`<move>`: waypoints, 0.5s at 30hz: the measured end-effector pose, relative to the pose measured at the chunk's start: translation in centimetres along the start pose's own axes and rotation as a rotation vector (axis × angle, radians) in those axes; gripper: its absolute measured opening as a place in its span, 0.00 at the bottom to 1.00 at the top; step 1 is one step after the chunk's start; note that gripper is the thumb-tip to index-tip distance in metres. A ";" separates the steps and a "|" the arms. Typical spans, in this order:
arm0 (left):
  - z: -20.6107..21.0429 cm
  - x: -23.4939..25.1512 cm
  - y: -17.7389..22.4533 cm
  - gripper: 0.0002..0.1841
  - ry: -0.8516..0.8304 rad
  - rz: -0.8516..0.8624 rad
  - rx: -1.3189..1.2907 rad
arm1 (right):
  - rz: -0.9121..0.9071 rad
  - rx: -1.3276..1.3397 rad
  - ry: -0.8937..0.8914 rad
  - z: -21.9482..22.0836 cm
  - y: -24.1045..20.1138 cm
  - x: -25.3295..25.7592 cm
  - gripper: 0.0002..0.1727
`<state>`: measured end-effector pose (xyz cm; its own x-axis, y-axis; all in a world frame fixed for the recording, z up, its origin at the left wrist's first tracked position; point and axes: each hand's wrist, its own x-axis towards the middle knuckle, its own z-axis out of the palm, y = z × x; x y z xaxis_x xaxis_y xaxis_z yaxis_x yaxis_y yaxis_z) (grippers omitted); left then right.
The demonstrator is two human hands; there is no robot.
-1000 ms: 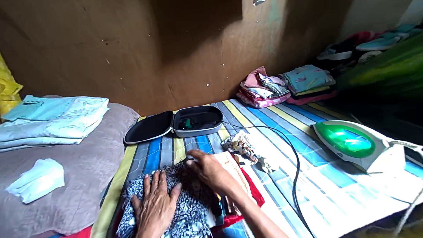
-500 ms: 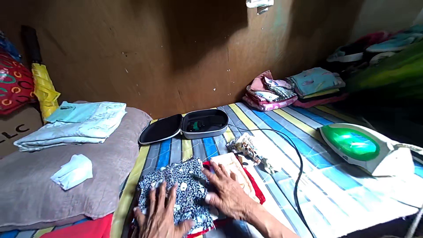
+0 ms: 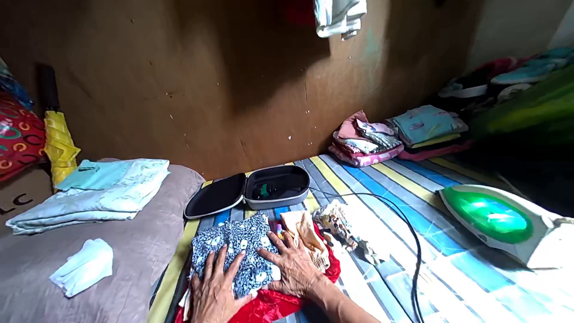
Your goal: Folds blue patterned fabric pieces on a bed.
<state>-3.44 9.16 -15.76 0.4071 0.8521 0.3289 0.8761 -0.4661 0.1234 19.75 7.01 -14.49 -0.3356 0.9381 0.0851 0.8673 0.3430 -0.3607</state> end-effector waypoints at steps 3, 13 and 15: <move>0.2 1.9 -0.6 0.49 -0.075 -0.034 -0.029 | 0.023 0.002 0.023 0.3 0.8 1.5 0.45; -0.7 6.1 -1.0 0.53 -0.292 -0.130 -0.007 | 0.006 -0.019 -0.023 -0.6 2.1 4.0 0.48; -1.2 5.9 -0.8 0.53 -0.313 -0.141 -0.001 | 0.007 -0.051 -0.057 -1.3 1.9 3.8 0.48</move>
<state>-2.04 14.30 -12.74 0.3419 0.9397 0.0054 0.9290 -0.3389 0.1484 20.61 11.30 -13.68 -0.3488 0.9368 0.0288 0.8867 0.3398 -0.3136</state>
